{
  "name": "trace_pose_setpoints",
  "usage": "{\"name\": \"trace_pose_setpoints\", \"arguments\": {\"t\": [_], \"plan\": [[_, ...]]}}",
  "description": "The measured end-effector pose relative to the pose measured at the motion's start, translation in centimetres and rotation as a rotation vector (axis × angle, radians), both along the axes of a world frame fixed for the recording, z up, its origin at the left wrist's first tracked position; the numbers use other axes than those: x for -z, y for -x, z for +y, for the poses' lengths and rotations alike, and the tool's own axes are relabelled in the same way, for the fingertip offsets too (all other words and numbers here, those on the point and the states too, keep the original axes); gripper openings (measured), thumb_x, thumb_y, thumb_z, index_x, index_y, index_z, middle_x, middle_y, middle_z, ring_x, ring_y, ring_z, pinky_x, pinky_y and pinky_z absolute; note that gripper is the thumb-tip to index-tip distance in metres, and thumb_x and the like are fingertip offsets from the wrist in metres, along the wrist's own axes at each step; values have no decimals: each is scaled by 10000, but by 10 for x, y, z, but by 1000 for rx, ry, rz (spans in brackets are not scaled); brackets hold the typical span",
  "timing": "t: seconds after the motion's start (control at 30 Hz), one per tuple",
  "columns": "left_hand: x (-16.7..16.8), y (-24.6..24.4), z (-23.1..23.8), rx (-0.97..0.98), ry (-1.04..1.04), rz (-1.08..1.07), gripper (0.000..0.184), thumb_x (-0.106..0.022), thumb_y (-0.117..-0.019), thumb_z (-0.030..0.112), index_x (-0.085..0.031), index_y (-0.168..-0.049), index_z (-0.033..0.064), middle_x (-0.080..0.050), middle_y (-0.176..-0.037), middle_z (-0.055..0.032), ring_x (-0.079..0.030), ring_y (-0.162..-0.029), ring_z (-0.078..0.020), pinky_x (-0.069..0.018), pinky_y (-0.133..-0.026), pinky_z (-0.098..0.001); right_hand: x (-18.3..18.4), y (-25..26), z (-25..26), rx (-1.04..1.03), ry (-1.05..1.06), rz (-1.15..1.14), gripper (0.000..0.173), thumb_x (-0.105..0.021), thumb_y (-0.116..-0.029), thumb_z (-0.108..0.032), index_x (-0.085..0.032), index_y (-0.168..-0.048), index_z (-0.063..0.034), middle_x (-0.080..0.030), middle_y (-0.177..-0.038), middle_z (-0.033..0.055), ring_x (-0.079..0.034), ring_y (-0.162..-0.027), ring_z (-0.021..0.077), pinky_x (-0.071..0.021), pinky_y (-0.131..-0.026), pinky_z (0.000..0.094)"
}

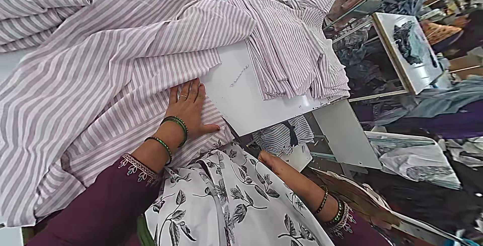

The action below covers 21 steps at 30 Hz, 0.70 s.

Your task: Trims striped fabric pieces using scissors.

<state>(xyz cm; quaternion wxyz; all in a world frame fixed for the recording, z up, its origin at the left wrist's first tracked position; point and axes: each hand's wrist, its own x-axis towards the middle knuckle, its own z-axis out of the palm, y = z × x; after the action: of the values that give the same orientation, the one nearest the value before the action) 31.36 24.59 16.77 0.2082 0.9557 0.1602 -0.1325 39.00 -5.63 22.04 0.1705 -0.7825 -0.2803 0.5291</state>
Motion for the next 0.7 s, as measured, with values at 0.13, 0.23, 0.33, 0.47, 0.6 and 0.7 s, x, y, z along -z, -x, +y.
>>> {"name": "trace_pose_setpoints", "arguments": {"t": [0.13,0.23,0.33,0.47,0.6,0.7], "plan": [[-2,1,2,-15,-5,-26,1292,-651,-742,838,-208,-1619,-1,-134,-1711,-188,-107,-1589,-349,-43,-1237,-620,-2,0,0,6,-37,0,74,-528,-965,-89,-504,-1008,-34,-479,-766,-5,-492,-686,61,-423,-645,254],[2,1,4,-38,-8,-79,1226,-659,-758,815,-271,-1607,20,-215,-1695,-168,-191,-1570,-349,-117,-1231,-611,2,-2,-4,60,-83,-4,127,-572,-962,-173,-488,-937,-82,-443,-707,-65,-452,-625,3,-385,-598,199],[2,0,4,-51,2,-56,1248,-663,-755,816,-232,-1620,26,-186,-1703,-172,-163,-1575,-360,-89,-1234,-619,-1,-11,-2,51,8,76,324,-677,-902,-313,-467,-1014,-93,-441,-743,-74,-455,-633,-2,-396,-602,196],[-1,-2,3,-61,7,-12,1272,-668,-754,815,-193,-1629,23,-141,-1711,-185,-125,-1580,-384,-61,-1231,-643,-9,-22,13,-47,89,90,420,-698,-914,-310,-457,-1118,-33,-458,-841,-5,-464,-719,58,-413,-666,255],[-3,-2,3,-61,8,-6,1288,-676,-749,812,-178,-1629,14,-130,-1710,-195,-116,-1581,-387,-61,-1227,-646,-9,-21,22,-10,45,41,415,-711,-918,-380,-450,-1023,-75,-404,-748,-63,-406,-620,15,-356,-591,203],[-3,-3,3,-63,19,5,1294,-675,-749,813,-170,-1630,11,-117,-1713,-192,-107,-1582,-386,-54,-1226,-648,-2,-18,16,23,-14,19,431,-686,-903,-464,-456,-966,-105,-395,-683,-102,-394,-569,-11,-345,-557,185]]}}
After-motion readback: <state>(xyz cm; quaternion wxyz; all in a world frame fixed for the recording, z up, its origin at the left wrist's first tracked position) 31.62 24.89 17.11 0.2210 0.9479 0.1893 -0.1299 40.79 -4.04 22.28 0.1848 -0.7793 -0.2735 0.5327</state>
